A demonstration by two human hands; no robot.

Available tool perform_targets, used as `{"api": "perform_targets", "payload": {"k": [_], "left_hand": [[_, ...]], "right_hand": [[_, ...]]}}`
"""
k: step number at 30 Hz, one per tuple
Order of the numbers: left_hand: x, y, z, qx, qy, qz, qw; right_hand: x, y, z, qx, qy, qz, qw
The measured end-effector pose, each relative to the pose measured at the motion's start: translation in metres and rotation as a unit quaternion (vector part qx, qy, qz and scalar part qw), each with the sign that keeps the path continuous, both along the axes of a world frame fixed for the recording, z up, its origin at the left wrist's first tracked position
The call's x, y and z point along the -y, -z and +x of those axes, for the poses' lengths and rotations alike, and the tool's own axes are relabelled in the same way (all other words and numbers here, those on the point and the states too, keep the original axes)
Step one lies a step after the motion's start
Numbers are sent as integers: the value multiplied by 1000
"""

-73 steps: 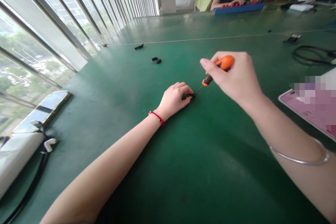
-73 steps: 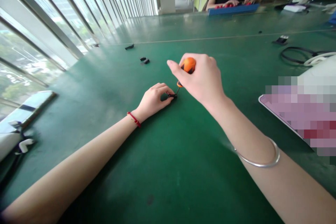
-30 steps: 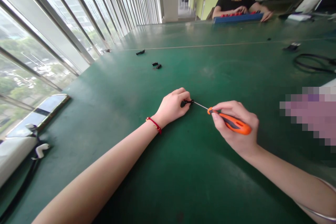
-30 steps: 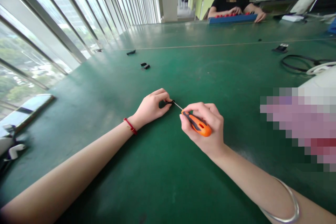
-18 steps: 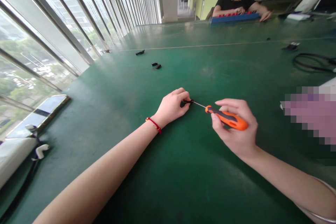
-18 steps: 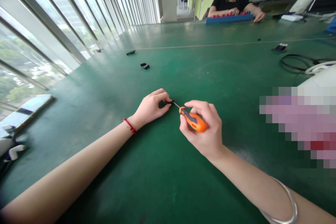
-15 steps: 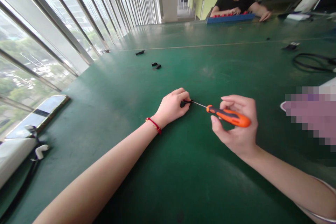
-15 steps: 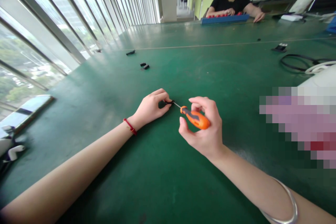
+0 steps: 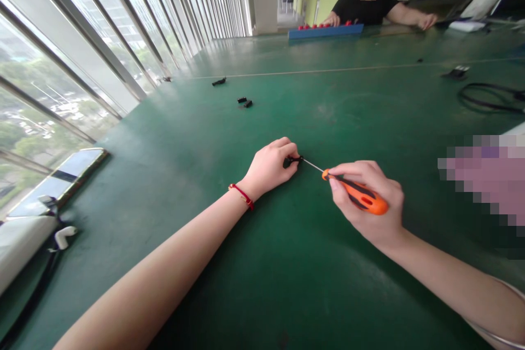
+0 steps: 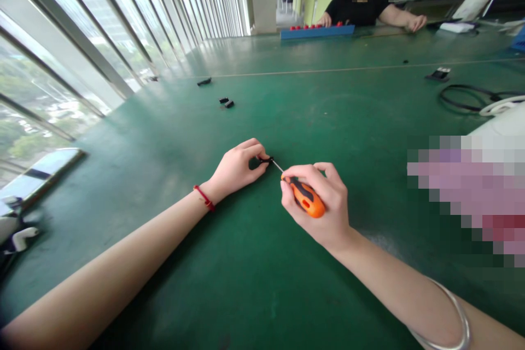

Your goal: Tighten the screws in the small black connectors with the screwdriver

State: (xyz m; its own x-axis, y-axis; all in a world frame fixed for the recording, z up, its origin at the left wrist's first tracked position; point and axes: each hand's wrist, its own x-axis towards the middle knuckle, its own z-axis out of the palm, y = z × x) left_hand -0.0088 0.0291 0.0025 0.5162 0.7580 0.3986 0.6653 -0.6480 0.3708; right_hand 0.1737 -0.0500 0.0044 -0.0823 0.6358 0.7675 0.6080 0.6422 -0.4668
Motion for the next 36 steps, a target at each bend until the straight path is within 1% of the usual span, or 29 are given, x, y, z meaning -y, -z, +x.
{"api": "perform_targets", "payload": {"k": [2,4,7,9,13,17,19,23,28,29,32,33,34,36], "left_hand": [[0,0,0,-1,-2,1,1000],[0,1,0,-1,-2,2,1000],[0,0,0,0,0,1,1000],[0,0,0,-1,0,-2,1000],[0,-1,0,-5,-4,-5,1000],[1,-1,0,-3,0,-5,1000],[1,-1,0,-2,0,-5,1000],[0,0,0,-4,-3,-3,1000],[0,0,0,-1,0,0,1000],[0,0,0,-1,-1,-1,1000],[1,-1,0,-2,-2,-4,1000],[1,-1,0,-3,-2,-4,1000],[1,-1,0,-3,-2,-4,1000],[1,-1,0,-4,-2,-4,1000]], "right_hand": [[-1,2,0,-42,12,6,999],[-1,2,0,-64,9,2,998],[-1,1,0,-10,-9,-7,1000],[0,1,-1,11,-6,-1,1000],[1,2,-1,-45,7,-5,999],[1,0,0,34,-5,21,999],[1,-1,-1,30,6,24,999],[1,1,-1,-31,24,8,999],[1,-1,-2,31,1,2,1000],[1,-1,-2,23,-1,1,1000],[1,0,-3,-61,-12,-6,998],[0,1,-3,-71,-15,-7,997],[1,1,-2,-61,-17,-8,998],[1,0,-2,-7,-16,-14,1000]]}}
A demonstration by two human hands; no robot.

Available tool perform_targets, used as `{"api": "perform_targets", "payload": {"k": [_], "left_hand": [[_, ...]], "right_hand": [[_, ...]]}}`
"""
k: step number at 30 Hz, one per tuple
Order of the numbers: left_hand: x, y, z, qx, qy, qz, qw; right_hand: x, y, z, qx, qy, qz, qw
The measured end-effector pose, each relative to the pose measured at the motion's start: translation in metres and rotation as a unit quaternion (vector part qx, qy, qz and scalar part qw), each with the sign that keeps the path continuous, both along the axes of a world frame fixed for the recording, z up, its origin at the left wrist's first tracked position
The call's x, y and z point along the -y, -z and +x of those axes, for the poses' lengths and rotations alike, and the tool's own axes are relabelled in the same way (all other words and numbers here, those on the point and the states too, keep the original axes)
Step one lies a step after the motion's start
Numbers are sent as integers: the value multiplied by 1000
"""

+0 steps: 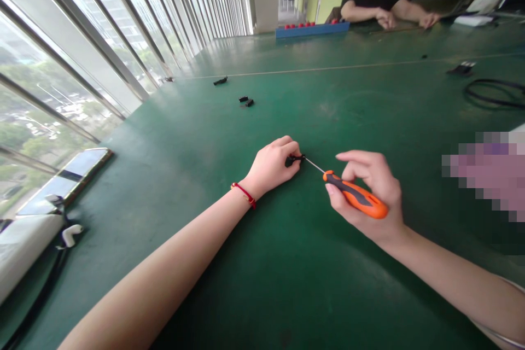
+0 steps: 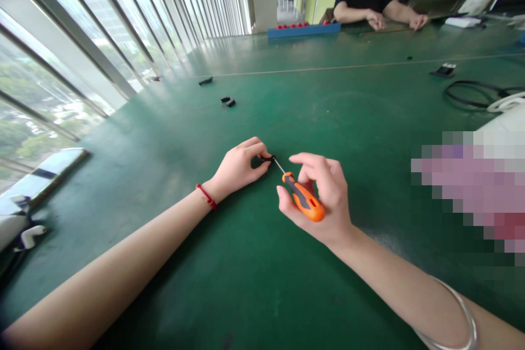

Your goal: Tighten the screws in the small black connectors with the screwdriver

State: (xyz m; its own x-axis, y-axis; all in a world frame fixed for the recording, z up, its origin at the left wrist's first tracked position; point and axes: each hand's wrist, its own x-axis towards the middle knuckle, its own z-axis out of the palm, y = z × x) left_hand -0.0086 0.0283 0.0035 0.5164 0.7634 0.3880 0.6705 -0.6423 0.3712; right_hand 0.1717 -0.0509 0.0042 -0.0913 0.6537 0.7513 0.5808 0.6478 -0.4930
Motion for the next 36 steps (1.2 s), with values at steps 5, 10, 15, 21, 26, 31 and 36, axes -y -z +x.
{"api": "perform_targets", "payload": {"k": [5,10,15,21,26,31,36], "left_hand": [[0,0,0,0,1,-2,1000],[-1,0,-1,1,3,0,1000],[0,0,0,1,2,-2,1000],[0,0,0,4,3,-3,1000],[-1,1,0,4,5,1,1000],[0,0,0,0,5,-1,1000],[-1,0,0,-6,6,9,1000]], "right_hand": [[-1,2,1,-21,34,15,999],[-1,0,2,23,19,20,999],[0,0,2,-2,36,34,999],[-1,1,2,34,24,20,999],[-1,0,2,-11,41,11,999],[-1,-1,1,21,25,23,999],[-1,-1,2,16,20,8,1000]]}}
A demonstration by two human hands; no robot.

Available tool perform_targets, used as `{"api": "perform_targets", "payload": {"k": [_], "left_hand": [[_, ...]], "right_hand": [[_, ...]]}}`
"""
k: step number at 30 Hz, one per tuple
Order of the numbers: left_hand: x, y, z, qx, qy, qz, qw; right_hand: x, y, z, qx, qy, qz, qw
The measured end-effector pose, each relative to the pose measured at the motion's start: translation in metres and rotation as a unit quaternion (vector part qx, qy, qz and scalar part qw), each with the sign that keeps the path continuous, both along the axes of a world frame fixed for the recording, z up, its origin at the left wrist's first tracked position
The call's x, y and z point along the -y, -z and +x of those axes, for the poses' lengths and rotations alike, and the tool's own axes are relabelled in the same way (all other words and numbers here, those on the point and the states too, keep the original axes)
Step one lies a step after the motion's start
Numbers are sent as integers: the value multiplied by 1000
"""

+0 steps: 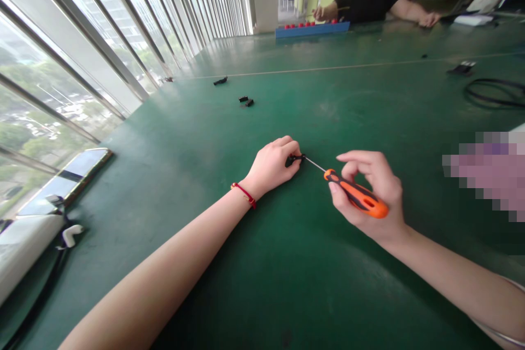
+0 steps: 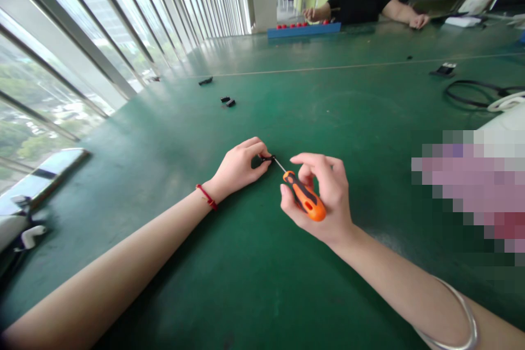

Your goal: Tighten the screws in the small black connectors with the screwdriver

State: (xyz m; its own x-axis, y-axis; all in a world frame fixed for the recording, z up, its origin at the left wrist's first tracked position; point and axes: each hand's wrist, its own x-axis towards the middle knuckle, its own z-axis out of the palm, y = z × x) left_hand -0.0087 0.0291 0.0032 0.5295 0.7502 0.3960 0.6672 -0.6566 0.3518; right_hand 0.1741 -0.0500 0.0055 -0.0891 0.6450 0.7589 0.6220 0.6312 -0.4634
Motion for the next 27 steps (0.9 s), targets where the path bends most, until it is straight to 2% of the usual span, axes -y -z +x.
{"api": "perform_targets", "payload": {"k": [3,5,8,10,18,22,27], "left_hand": [[-1,1,0,-3,-1,12,1000],[-2,1,0,-1,-8,18,1000],[-3,2,-1,16,-23,21,999],[-3,2,-1,22,-26,18,999],[-4,3,-1,35,-33,7,999],[-3,3,-2,55,-37,20,998],[0,1,0,46,5,50,998]], "right_hand": [[1,-2,0,31,-21,13,999],[1,-2,0,11,-3,11,1000],[-1,2,-1,-23,26,-54,998],[-3,5,-1,-47,21,-106,993],[-3,5,-1,-32,4,-169,985],[-4,3,-2,-13,4,-166,986],[-8,2,-1,19,-8,-152,988]]}}
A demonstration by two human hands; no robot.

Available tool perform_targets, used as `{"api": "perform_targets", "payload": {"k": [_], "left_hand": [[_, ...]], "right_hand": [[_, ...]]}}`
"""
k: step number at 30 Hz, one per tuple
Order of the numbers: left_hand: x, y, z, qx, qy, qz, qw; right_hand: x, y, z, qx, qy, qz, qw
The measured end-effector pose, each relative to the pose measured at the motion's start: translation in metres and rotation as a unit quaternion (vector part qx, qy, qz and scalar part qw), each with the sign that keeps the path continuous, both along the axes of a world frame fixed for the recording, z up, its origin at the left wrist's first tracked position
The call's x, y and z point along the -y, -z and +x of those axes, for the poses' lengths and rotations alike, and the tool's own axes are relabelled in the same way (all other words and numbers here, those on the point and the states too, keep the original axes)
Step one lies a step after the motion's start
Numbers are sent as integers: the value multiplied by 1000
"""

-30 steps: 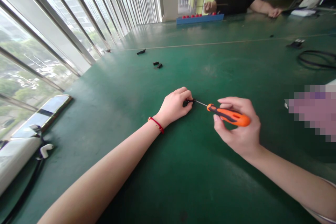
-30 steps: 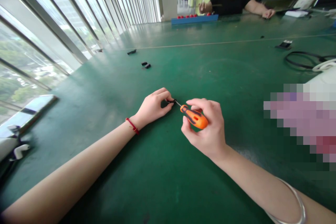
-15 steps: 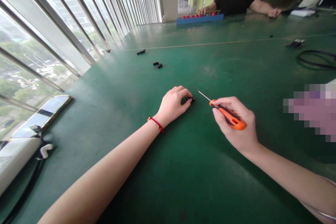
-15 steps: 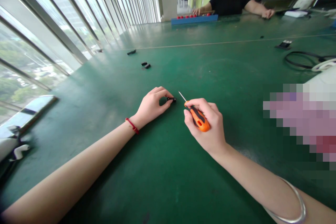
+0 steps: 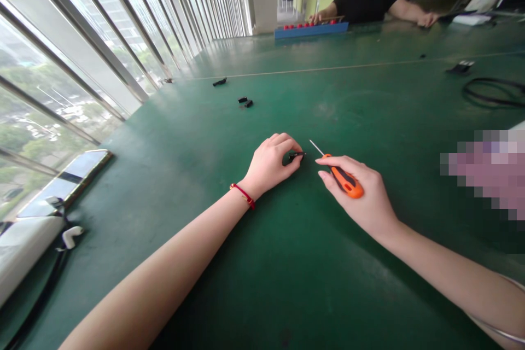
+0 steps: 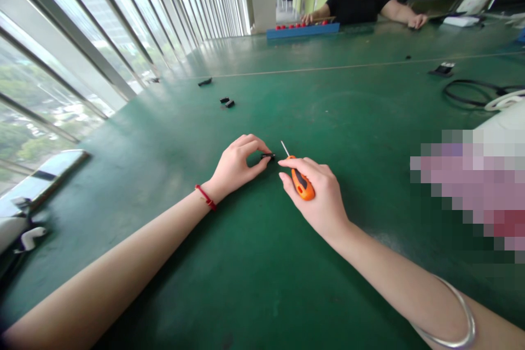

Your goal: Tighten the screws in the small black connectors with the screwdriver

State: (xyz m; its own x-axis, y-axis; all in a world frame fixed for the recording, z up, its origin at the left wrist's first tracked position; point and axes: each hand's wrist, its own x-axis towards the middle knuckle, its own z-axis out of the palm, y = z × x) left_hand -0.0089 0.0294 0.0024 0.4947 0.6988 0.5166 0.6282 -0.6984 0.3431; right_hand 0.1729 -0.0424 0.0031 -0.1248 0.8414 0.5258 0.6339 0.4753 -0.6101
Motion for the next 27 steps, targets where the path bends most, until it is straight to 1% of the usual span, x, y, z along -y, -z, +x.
{"api": "perform_targets", "payload": {"k": [7,15,22,27], "left_hand": [[7,-3,6,-39,62,56,996],[12,-3,10,-47,103,85,990],[11,-4,10,-70,94,61,991],[11,-4,9,-63,82,47,994]], "right_hand": [[-9,4,7,23,20,-10,999],[-14,7,10,39,-7,-1,999],[-17,8,12,48,-11,-11,999],[-20,10,14,44,-6,-19,999]]}}
